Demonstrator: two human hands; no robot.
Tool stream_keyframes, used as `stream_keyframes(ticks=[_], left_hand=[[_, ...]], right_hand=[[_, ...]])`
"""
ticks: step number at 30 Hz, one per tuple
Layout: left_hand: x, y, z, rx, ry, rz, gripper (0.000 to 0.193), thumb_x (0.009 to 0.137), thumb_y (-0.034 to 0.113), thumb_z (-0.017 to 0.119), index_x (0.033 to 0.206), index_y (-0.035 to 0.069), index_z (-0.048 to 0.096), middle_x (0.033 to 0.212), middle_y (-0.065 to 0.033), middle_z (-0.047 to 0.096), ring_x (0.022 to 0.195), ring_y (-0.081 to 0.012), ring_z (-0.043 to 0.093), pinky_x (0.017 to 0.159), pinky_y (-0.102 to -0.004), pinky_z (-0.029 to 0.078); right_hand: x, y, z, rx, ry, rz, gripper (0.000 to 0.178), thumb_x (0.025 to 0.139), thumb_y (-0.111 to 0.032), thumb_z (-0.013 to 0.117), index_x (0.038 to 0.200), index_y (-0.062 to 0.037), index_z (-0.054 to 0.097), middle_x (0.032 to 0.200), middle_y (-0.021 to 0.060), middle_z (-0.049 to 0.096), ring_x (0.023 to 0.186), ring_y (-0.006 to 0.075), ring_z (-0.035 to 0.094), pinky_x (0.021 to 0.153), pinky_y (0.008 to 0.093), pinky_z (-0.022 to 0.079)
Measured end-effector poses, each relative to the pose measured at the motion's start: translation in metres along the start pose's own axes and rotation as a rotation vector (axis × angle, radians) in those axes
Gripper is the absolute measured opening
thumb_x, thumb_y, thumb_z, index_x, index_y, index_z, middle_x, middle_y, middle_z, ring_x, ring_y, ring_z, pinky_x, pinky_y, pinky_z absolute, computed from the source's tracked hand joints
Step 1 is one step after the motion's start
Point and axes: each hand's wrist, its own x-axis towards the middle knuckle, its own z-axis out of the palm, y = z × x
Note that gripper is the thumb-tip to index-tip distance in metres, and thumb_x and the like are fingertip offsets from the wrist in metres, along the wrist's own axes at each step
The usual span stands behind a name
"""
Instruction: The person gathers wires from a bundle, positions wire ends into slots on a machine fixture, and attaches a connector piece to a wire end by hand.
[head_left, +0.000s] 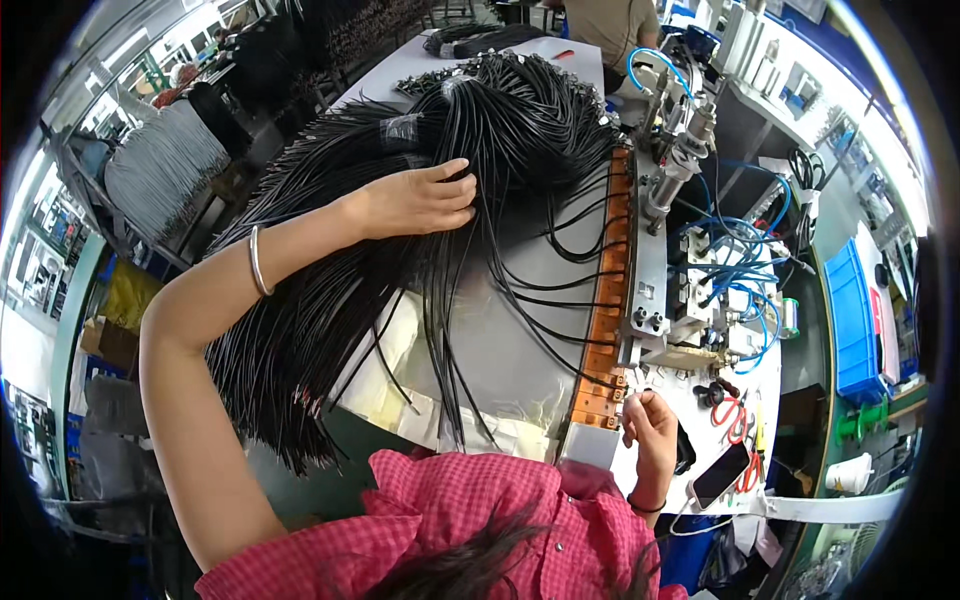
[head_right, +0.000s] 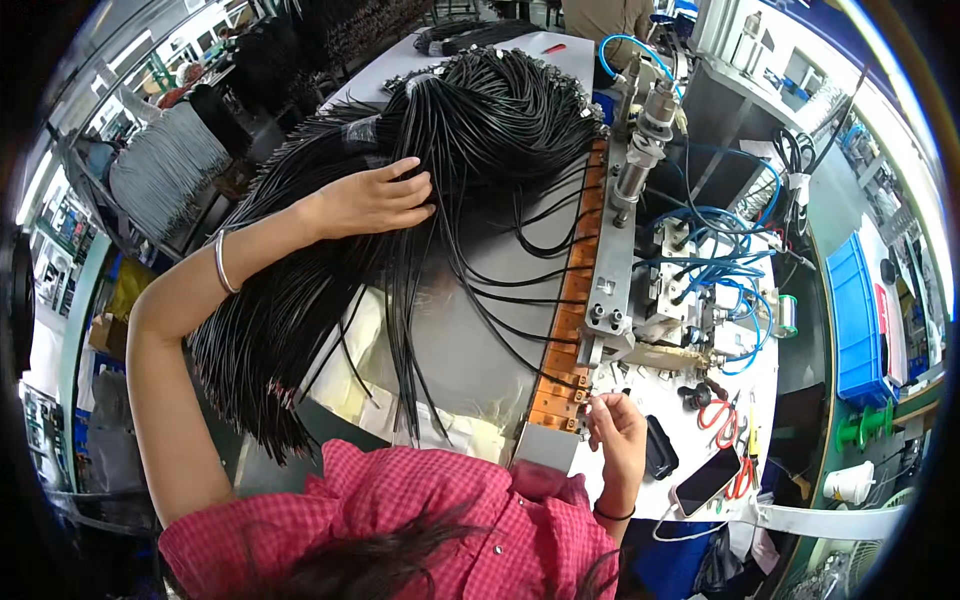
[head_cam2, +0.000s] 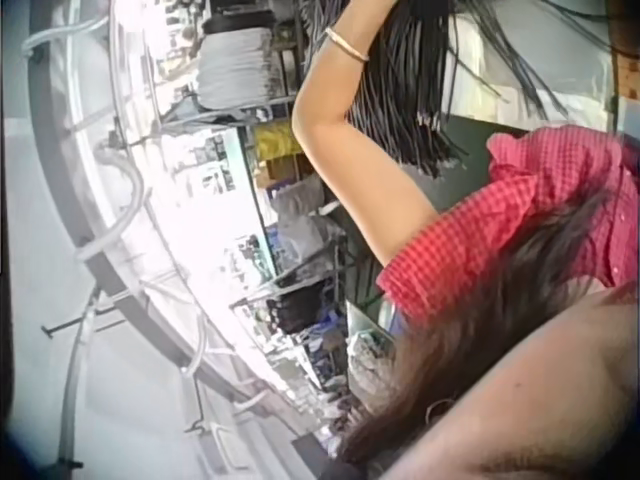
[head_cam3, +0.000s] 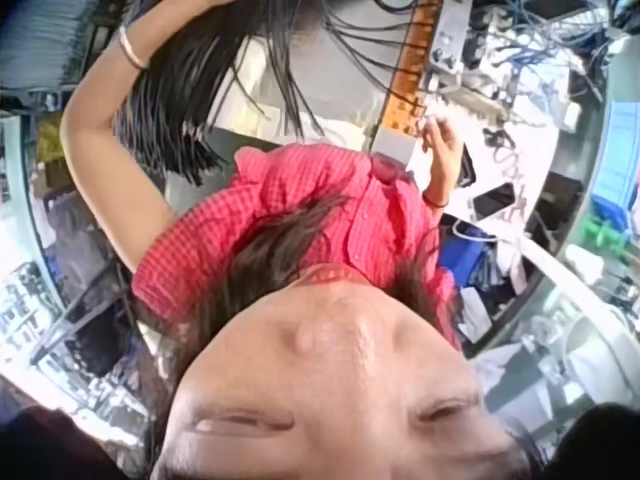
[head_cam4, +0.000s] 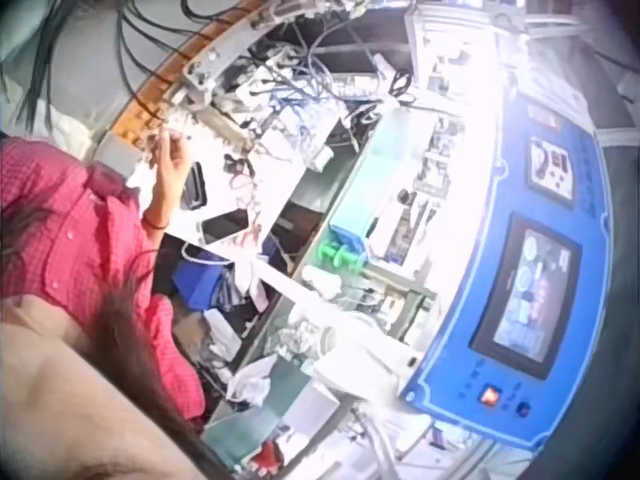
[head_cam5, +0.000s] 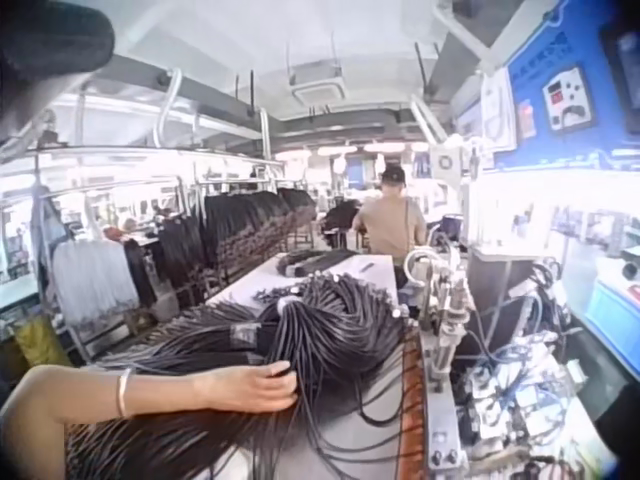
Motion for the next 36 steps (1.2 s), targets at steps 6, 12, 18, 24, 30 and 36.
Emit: stream_keyframes(ticks=[6,12,18,24,30,36], left_hand=[[0.005,0.032,0.005,-0.193,-0.081,0.11,0.014,0.073,0.019,0.052,0.076,0.008,0.06,0.078,-0.0037,0.057,0.089,-0.0199,0.054,0.093,-0.0362,0.037],[0.034,0.065,-0.032,-0.395,-0.268,0.122,0.009,0.068,0.016,0.055,0.069,0.008,0.058,0.07,-0.0017,0.056,0.078,-0.018,0.055,0.08,-0.0315,0.042],[0.125,0.059,-0.073,-0.65,0.204,-0.069,0.008,0.062,0.012,0.058,0.061,0.008,0.051,0.057,0.0004,0.05,0.059,-0.0146,0.051,0.054,-0.0264,0.04],[0.159,0.123,-0.063,-0.796,0.406,-0.241,0.016,0.063,0.01,0.056,0.078,0.002,0.056,0.064,-0.0028,0.048,0.06,-0.0164,0.051,0.054,-0.0263,0.041],[0.148,0.131,-0.048,-1.019,0.236,-0.337,0.025,0.059,0.008,0.058,0.083,0.001,0.058,0.069,-0.0036,0.051,0.065,-0.0194,0.05,0.056,-0.0293,0.039],[0.151,0.126,-0.05,-1.149,0.227,-0.372,0.023,0.054,0.004,0.06,0.077,0.003,0.056,0.07,-0.0042,0.051,0.072,-0.0213,0.049,0.06,-0.0322,0.038]], right_hand=[[-0.014,0.004,-0.006,-0.004,0.006,-0.022,0.012,0.089,-0.013,0.054,0.084,-0.0033,0.054,0.061,-0.0012,0.05,0.047,0.0033,0.041,0.04,0.0166,0.033],[-0.019,0.004,-0.016,-0.023,0.036,-0.032,0.011,0.089,-0.013,0.054,0.084,-0.0029,0.054,0.061,-0.0011,0.05,0.047,0.0036,0.041,0.041,0.017,0.034],[-0.008,0.004,-0.012,-0.002,0.004,-0.088,0.009,0.089,-0.01,0.055,0.087,-0.0017,0.054,0.066,-0.0002,0.054,0.049,0.003,0.044,0.042,0.0161,0.034],[-0.008,-0.009,0.009,0.141,0.135,-0.255,0.007,0.084,-0.005,0.06,0.088,0.0013,0.06,0.07,0.0008,0.058,0.057,0.0027,0.05,0.051,0.0153,0.038],[-0.003,-0.008,0.013,0.191,0.344,-0.412,0.008,0.081,0.0,0.063,0.089,0.0023,0.062,0.07,0.0015,0.06,0.061,0.0034,0.054,0.054,0.0154,0.041],[0.005,-0.003,0.01,0.217,0.151,-0.255,0.009,0.081,0.001,0.062,0.09,0.0031,0.063,0.072,0.0021,0.062,0.058,0.0041,0.053,0.052,0.0162,0.04]])
